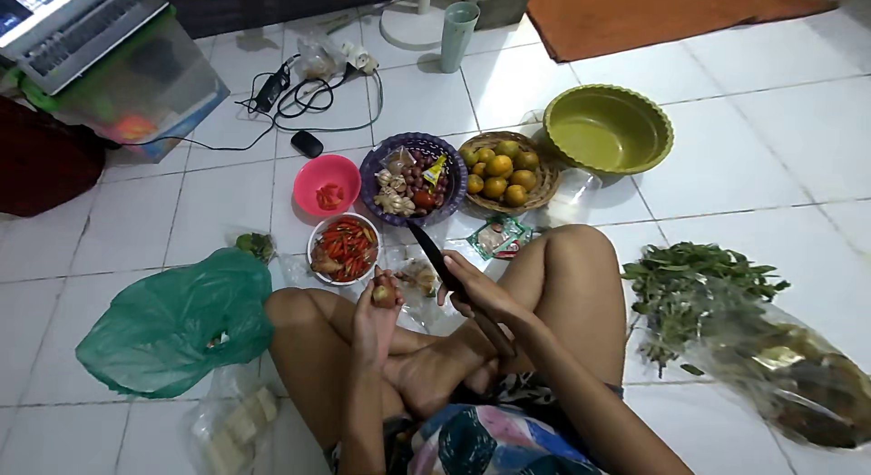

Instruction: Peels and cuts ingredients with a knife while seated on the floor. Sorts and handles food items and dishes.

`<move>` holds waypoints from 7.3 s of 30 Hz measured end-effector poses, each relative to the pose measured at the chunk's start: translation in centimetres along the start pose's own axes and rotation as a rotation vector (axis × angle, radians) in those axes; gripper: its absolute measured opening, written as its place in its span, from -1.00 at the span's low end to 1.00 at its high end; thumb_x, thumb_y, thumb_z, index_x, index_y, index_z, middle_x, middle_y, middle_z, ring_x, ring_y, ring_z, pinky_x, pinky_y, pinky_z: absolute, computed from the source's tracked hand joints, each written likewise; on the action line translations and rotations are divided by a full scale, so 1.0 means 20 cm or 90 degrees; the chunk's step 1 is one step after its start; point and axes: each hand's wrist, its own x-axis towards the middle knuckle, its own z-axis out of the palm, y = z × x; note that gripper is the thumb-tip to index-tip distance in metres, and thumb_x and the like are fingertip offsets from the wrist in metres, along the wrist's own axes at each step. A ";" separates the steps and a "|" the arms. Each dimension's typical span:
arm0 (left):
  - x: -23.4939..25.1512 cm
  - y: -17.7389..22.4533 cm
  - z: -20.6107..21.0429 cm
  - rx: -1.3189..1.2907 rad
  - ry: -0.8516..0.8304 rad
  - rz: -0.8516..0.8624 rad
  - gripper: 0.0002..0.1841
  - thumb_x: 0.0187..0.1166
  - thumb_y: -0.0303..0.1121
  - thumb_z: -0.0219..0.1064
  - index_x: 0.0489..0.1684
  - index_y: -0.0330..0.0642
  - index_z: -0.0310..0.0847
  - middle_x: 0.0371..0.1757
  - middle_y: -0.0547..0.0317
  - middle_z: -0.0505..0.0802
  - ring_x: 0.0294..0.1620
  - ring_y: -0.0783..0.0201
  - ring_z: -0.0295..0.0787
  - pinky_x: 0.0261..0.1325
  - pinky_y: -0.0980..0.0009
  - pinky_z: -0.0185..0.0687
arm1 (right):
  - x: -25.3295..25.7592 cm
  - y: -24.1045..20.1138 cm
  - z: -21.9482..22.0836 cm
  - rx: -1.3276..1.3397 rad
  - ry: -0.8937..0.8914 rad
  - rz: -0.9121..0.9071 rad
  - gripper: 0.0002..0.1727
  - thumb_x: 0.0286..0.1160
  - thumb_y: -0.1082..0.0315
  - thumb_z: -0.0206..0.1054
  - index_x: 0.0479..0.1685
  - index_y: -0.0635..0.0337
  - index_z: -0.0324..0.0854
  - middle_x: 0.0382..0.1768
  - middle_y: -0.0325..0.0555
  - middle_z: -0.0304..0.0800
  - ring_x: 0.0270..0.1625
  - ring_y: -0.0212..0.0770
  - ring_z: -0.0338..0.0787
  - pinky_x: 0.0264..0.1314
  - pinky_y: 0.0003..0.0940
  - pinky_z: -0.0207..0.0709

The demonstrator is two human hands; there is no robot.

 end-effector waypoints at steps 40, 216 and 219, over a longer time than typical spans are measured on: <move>0.03 -0.05 -0.19 0.133 0.026 -0.013 -0.68 0.85 -0.46 -0.20 0.34 -0.36 0.39 0.14 0.15 0.66 -0.11 0.42 0.64 0.02 0.54 0.59 | 0.07 0.10 -0.19 0.053 0.017 0.041 -0.50 0.94 0.20 -0.25 0.72 0.18 0.18 -0.62 -0.30 0.66 -0.87 -0.61 0.23 -0.82 -0.71 0.17; -0.07 0.02 -0.07 -0.046 -0.260 0.128 -0.79 0.73 -0.47 0.12 0.17 -0.19 0.63 0.02 0.20 0.91 0.09 0.33 0.88 0.31 0.41 0.74 | -0.01 0.06 -0.04 -0.219 0.098 0.012 -0.48 0.95 0.09 -0.21 0.52 0.20 0.46 -0.47 -0.23 0.70 -0.76 -0.53 0.32 -0.69 -0.60 0.20; -0.07 0.02 -0.07 -0.070 -0.248 0.119 -0.76 0.59 -0.36 0.38 0.14 -0.21 0.69 0.00 0.14 0.92 0.12 0.25 0.89 0.36 0.32 0.72 | -0.02 0.05 -0.03 -0.208 0.096 0.020 -0.46 0.95 0.08 -0.23 0.48 0.25 0.47 -0.48 -0.25 0.71 -0.76 -0.54 0.31 -0.69 -0.61 0.19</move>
